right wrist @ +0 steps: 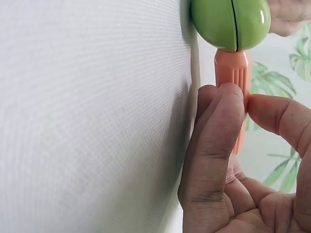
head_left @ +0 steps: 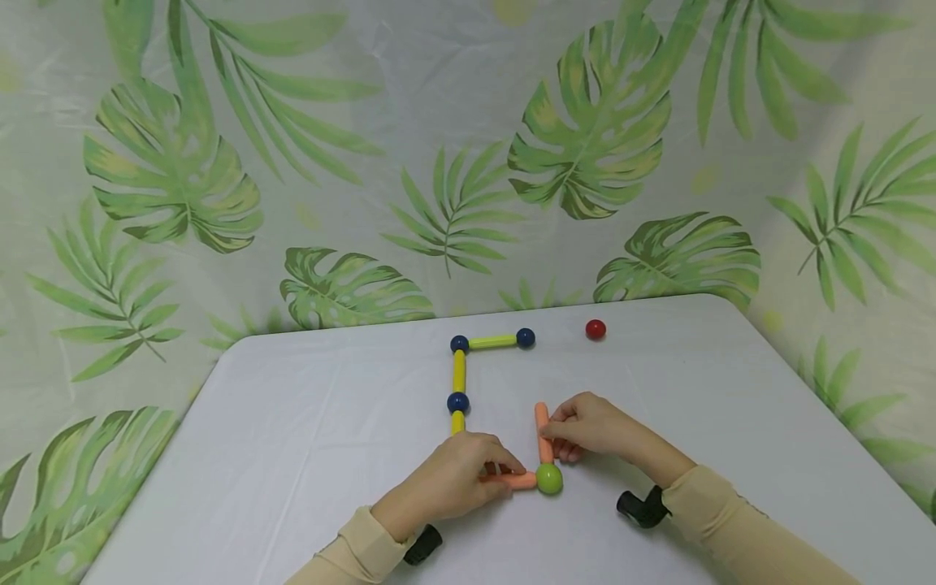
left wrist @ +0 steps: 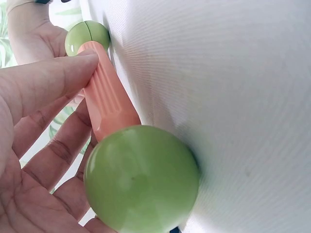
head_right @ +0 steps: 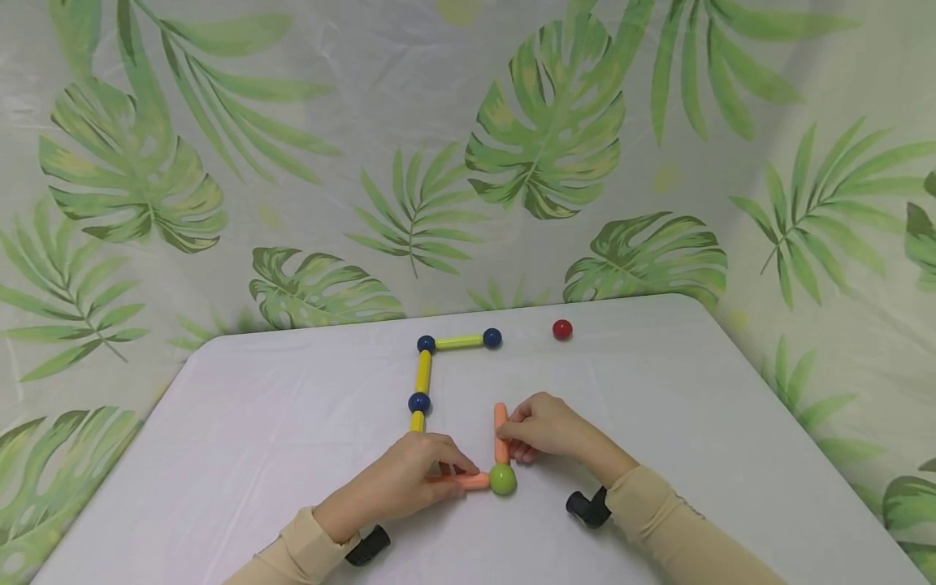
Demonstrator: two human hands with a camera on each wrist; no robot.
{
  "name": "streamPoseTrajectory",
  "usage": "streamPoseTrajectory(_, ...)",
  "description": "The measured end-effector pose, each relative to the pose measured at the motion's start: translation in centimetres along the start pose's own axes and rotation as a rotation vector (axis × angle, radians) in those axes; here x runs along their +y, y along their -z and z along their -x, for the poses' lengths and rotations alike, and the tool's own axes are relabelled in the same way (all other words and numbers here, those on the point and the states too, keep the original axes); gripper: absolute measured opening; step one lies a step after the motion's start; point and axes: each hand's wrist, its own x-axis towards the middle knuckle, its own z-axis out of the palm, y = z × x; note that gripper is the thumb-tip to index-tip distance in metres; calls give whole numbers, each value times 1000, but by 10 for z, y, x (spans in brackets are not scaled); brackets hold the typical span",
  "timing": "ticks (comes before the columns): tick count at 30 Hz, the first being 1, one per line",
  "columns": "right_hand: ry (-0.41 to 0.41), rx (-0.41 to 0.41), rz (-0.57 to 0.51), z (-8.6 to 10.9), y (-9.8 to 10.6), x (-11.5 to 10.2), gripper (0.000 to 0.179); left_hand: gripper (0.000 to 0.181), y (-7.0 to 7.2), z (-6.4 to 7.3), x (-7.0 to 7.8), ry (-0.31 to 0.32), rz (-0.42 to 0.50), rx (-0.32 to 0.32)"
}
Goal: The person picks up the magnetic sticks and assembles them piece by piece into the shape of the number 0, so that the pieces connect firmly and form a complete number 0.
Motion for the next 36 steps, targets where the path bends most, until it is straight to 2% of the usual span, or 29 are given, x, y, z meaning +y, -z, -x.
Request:
streamPoseTrajectory(12,16,-13,-1,3,4,2,22,19,-1,0,4,13,-48,1)
streamPoseTrajectory(20,20,-9,17,8,13,3,22,19,0,-2,9,1,-40,9)
streamPoseTrajectory(26,50,26,58,7,34,1,27,20,-1,-7,13,0,-15,3)
streamPoseTrajectory(36,57,148,127,-4,89,0,38,22,-9,-16,16,2,5,-2)
